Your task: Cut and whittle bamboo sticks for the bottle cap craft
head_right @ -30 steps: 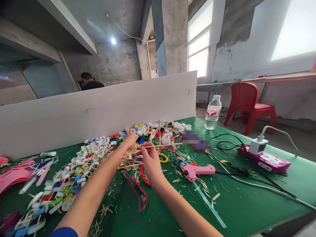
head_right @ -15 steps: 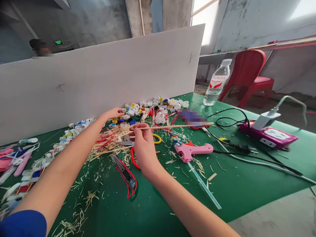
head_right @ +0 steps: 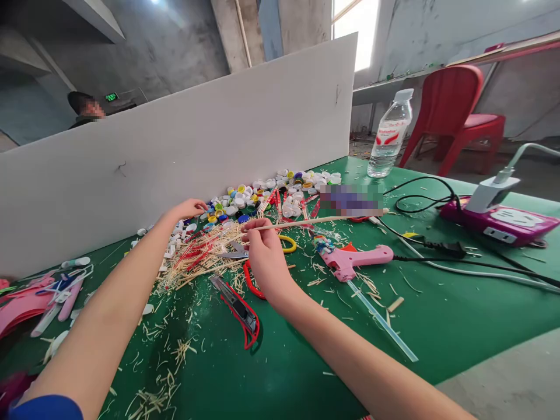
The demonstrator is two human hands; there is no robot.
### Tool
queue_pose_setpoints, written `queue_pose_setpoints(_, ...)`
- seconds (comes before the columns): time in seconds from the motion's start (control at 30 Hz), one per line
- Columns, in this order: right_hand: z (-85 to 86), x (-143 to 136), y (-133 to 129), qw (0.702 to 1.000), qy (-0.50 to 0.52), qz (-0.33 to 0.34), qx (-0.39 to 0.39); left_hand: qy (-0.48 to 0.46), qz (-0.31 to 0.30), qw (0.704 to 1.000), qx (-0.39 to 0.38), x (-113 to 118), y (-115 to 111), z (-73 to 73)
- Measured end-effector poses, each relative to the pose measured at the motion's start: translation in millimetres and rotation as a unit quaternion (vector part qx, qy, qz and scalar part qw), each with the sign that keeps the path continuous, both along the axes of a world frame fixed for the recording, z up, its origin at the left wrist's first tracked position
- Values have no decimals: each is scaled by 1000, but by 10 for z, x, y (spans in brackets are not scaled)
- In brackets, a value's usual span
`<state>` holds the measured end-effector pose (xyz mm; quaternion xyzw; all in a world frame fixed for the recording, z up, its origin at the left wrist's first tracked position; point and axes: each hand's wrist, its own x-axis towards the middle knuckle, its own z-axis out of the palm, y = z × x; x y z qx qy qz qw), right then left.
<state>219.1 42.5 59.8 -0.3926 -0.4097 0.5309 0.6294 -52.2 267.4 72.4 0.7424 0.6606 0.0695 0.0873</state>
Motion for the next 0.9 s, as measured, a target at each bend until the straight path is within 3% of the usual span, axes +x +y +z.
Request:
queue_pose_setpoints(0.23,-65,12,42,1000,-11,6,-2,16,7,1000,15,-108,12,-160)
queue_pose_setpoints(0.5,-66,28,65,1000,-16,0,-6,89,12,995,49,25,51,-294)
queue_pose_setpoints(0.9,-13,36,23,1000,9,22,-2,107,-10,992,59,78,4,-332)
